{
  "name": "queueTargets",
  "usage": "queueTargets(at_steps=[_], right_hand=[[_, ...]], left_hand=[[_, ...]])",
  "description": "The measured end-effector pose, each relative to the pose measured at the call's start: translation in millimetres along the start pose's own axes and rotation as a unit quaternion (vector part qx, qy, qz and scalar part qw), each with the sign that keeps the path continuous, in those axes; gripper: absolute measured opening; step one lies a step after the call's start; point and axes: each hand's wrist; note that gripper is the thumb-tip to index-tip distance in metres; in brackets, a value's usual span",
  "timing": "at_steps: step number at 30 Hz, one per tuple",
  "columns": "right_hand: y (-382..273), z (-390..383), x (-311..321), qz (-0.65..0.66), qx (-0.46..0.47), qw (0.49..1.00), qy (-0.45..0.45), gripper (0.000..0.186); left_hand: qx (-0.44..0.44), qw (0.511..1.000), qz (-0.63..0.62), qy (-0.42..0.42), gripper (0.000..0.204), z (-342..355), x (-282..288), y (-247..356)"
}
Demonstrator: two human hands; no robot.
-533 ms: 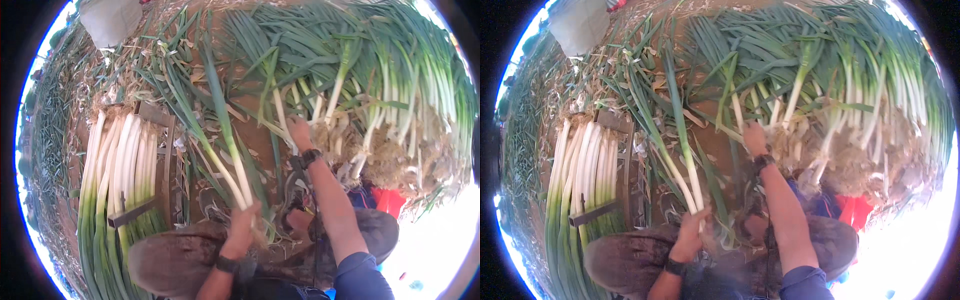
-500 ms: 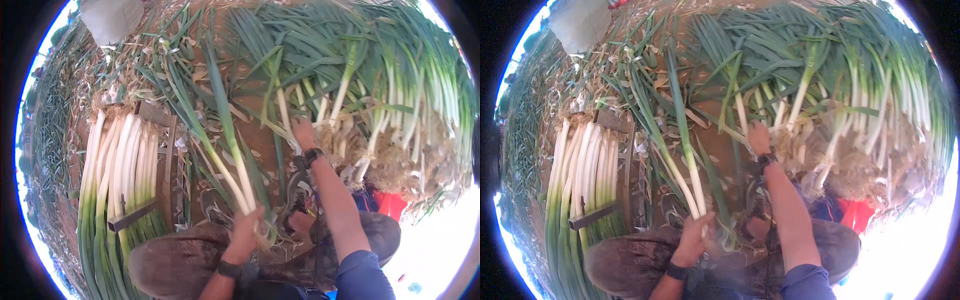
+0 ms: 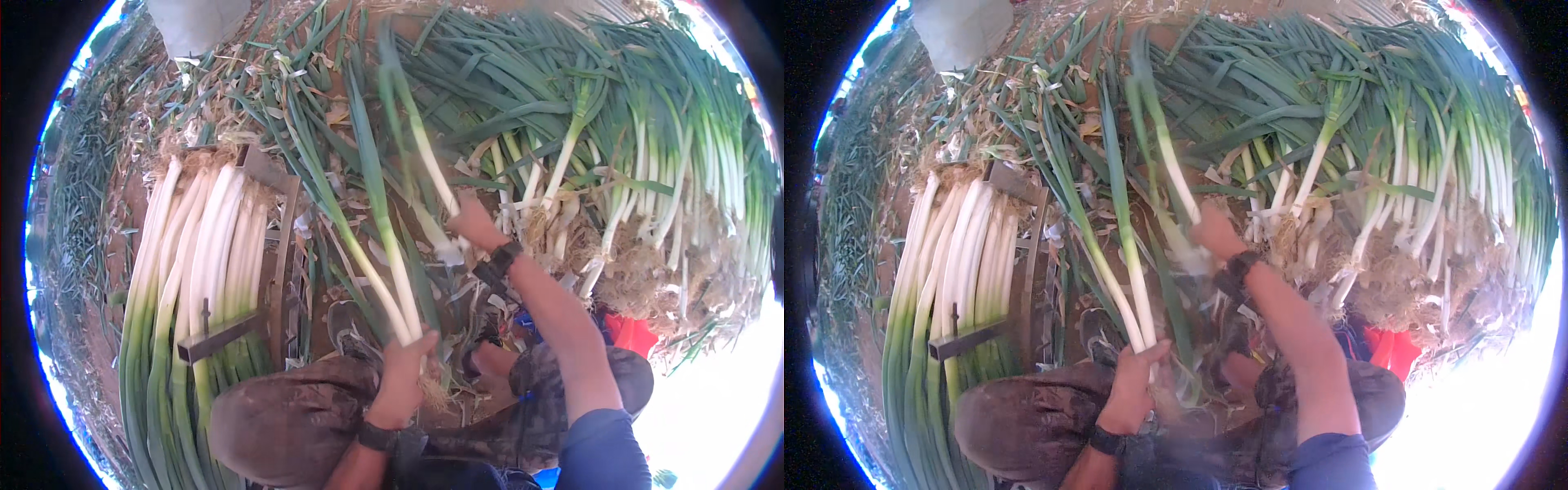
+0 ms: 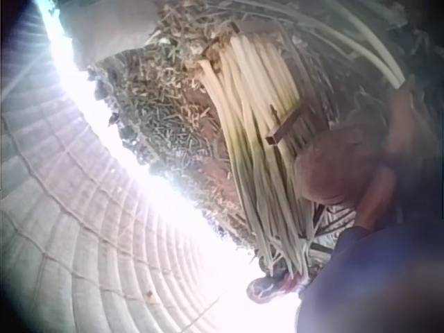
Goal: The person sits on the ground and processes green onions by removing outer leaves and roots, then aligns them into bundles. The person places the bundles into a red plastic bag and then into a blue mesh bag.
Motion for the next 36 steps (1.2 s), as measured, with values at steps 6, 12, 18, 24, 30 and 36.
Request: queueTargets(at_steps=[6,12,18,24,30,36], right_hand=[[-70,-20,94,-0.135,0.158,0.969,0.136,0.049],[-35,-139,25,-0.104,0.045,0.991,-0.074,0.034],[-54,-193,11,-0.002,0.055,0.999,-0.002,0.045],[-100,-290,-4,-0.039,0.187,0.98,-0.056,0.046],[-105,-340,6,-0.203,0.1,0.952,-0.204,0.025],[-133,-359,36,0.121,0.07,0.918,-0.37,0.019]], left_hand=[[-0.007,1.0,-0.02,-0.021,0.019,-11,12,-4],[-0.021,0.999,0.014,-0.039,0.015,-3,24,-37],[-0.028,0.994,0.068,-0.081,0.032,-11,35,-43],[-0.069,0.978,-0.056,-0.191,0.034,-19,24,-39],[-0.06,0.986,0.018,-0.154,0.032,-18,28,-48],[-0.053,0.983,0.055,-0.167,0.035,-12,37,-42]])
Point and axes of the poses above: each hand's wrist, its own z-axis towards the middle knuckle, its own x-axis out of the back of the hand, y = z × x, and after that the axes turned 13 degrees about z, right-handed
